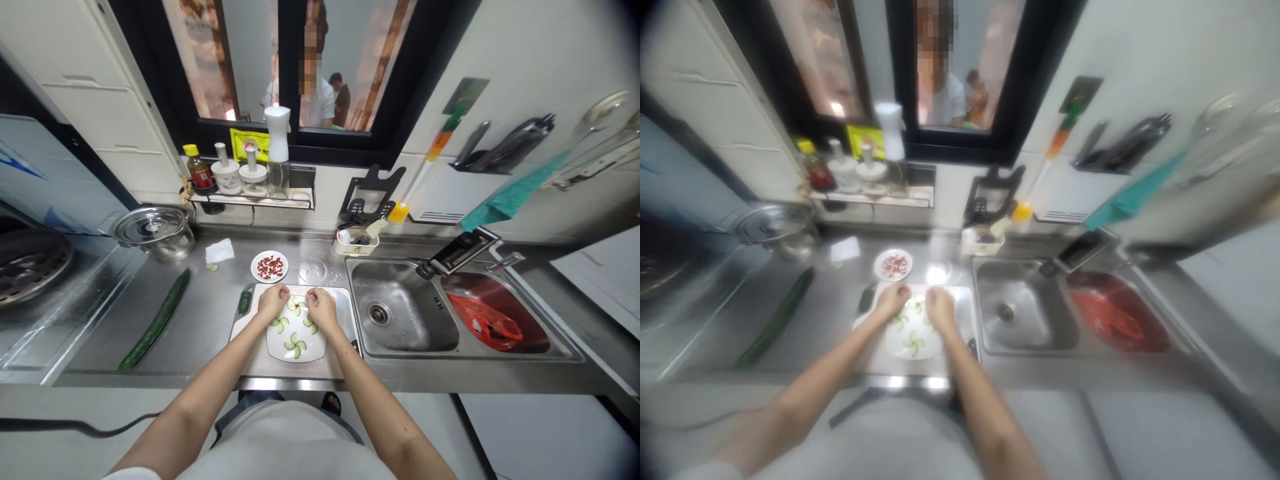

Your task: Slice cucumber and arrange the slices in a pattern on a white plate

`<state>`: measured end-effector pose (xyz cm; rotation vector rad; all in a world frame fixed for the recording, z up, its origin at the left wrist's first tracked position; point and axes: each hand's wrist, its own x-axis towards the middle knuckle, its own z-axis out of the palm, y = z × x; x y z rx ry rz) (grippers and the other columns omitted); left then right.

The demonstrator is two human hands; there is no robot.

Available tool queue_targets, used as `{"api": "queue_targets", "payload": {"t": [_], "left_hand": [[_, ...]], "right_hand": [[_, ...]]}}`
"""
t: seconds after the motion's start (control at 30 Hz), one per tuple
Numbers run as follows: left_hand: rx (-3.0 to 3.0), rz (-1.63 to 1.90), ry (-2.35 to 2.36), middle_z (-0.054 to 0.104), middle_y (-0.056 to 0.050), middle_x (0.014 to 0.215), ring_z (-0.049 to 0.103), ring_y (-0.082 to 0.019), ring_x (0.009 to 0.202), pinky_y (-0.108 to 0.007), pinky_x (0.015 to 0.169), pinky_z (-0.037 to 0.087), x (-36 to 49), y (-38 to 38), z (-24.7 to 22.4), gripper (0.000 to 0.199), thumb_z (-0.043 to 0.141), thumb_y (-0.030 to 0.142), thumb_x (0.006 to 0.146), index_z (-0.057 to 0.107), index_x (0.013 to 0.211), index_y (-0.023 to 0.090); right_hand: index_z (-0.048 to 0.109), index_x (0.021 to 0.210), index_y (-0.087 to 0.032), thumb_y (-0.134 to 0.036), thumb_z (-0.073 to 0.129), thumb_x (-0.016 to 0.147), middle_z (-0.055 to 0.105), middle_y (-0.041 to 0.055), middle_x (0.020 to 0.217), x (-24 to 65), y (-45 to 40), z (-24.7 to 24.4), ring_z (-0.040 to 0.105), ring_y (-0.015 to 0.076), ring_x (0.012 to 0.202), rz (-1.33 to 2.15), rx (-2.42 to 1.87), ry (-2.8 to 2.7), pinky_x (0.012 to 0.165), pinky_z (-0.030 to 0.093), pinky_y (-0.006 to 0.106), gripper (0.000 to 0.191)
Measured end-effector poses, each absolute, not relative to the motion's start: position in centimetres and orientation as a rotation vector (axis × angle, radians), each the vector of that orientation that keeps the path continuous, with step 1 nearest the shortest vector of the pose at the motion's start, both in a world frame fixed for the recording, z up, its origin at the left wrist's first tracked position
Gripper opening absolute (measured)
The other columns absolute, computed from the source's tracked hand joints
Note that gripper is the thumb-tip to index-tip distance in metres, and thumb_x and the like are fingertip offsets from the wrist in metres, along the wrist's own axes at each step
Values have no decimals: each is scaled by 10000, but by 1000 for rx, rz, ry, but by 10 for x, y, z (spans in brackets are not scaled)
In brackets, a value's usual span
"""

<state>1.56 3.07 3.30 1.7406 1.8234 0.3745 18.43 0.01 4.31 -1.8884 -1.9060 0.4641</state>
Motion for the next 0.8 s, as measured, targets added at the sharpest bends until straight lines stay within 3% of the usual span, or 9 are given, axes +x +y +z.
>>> {"api": "queue_targets", "payload": {"t": [0.47, 0.8], "left_hand": [[1624, 645, 1840, 679, 16, 820, 589, -126, 743, -206, 672, 395, -12, 26, 43, 154, 591, 301, 788, 666, 905, 234], [1588, 565, 1864, 691, 1, 849, 604, -125, 769, -202, 690, 408, -28, 33, 28, 154, 579, 271, 793, 659, 917, 225]], "right_hand": [[632, 778, -200, -315, 421, 841, 647, 39, 779, 185, -61, 64, 546, 153, 702, 596, -1591, -1626, 648, 416, 248, 249], [632, 772, -204, -366, 449, 840, 648, 49, 765, 186, -75, 52, 558, 170, 698, 718, -1574, -1618, 632, 423, 262, 253]]}}
